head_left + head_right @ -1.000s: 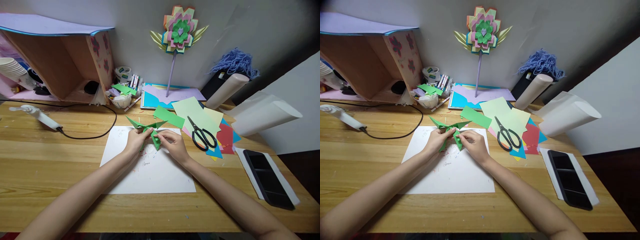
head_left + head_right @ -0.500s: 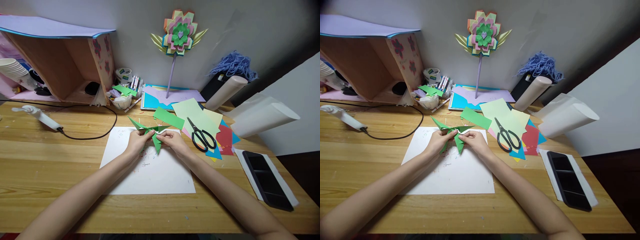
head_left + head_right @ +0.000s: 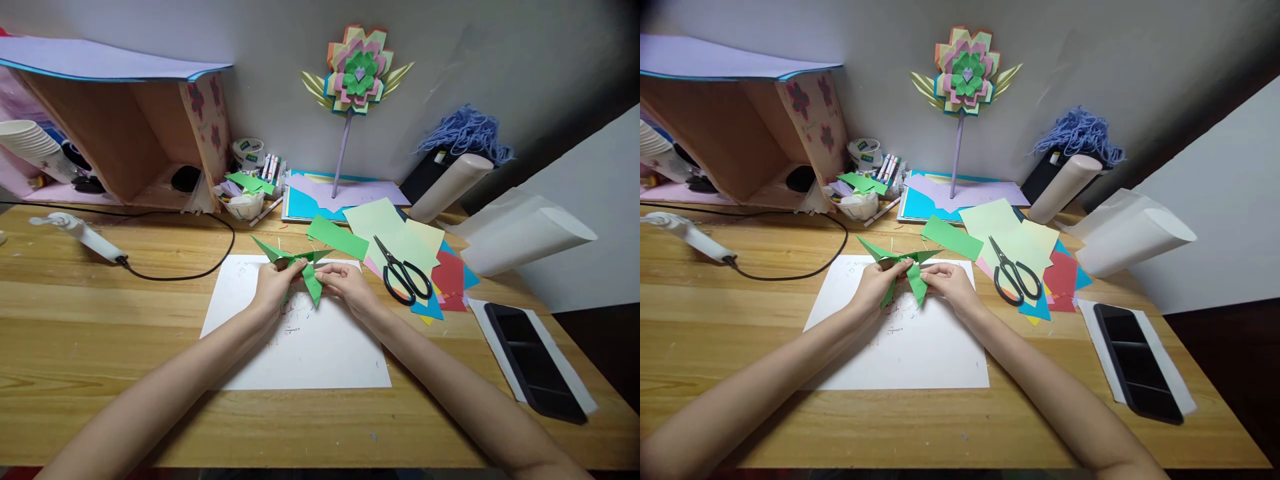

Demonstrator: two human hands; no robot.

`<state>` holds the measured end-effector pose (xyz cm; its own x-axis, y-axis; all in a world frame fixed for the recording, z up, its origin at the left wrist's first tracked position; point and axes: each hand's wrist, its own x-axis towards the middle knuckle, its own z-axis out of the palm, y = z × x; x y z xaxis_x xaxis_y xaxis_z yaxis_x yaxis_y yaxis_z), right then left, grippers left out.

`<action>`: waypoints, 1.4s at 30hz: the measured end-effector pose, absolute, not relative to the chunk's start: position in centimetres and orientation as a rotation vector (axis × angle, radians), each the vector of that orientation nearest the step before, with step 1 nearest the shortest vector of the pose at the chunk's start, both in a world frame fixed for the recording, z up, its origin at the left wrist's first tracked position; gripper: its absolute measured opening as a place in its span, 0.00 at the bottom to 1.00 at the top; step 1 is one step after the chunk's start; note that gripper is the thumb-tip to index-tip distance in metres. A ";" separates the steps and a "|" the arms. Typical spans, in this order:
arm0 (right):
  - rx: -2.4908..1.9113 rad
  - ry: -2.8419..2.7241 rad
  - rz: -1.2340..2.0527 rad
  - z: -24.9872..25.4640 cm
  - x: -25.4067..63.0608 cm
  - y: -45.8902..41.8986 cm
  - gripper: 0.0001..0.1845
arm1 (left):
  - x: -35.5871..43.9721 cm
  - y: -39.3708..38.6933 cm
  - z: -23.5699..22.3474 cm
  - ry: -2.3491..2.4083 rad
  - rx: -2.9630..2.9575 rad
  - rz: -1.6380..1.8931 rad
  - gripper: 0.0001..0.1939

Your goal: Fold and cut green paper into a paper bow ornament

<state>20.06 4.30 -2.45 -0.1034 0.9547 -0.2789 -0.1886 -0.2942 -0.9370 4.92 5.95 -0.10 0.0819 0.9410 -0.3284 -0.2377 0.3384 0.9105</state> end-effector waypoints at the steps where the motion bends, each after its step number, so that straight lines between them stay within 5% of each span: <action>1: -1.213 -0.955 1.576 -2.5 20.1 4.3 0.09 | 4.9 6.0 -0.2 1.140 0.794 1.044 0.13; 13: -1.122 -0.993 1.676 -2.1 20.4 4.6 0.14 | 4.9 6.2 -0.7 1.148 0.763 1.064 0.15; 25: -1.255 -0.989 1.348 -2.1 20.3 4.8 0.15 | 5.2 5.7 -0.2 1.123 1.046 1.026 0.17; 35: -1.344 -1.190 1.261 1.7 23.0 5.8 0.12 | 2.0 3.5 6.9 1.069 1.617 0.432 0.13; 42: -1.301 -1.319 1.402 1.8 22.8 5.3 0.11 | 1.2 5.8 6.2 1.498 1.968 0.714 0.23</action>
<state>22.78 5.28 1.85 -0.1559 0.9756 -0.1544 0.0948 -0.1408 -0.9855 1.19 5.83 6.17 0.2338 0.9692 0.0780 0.6711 -0.2189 0.7083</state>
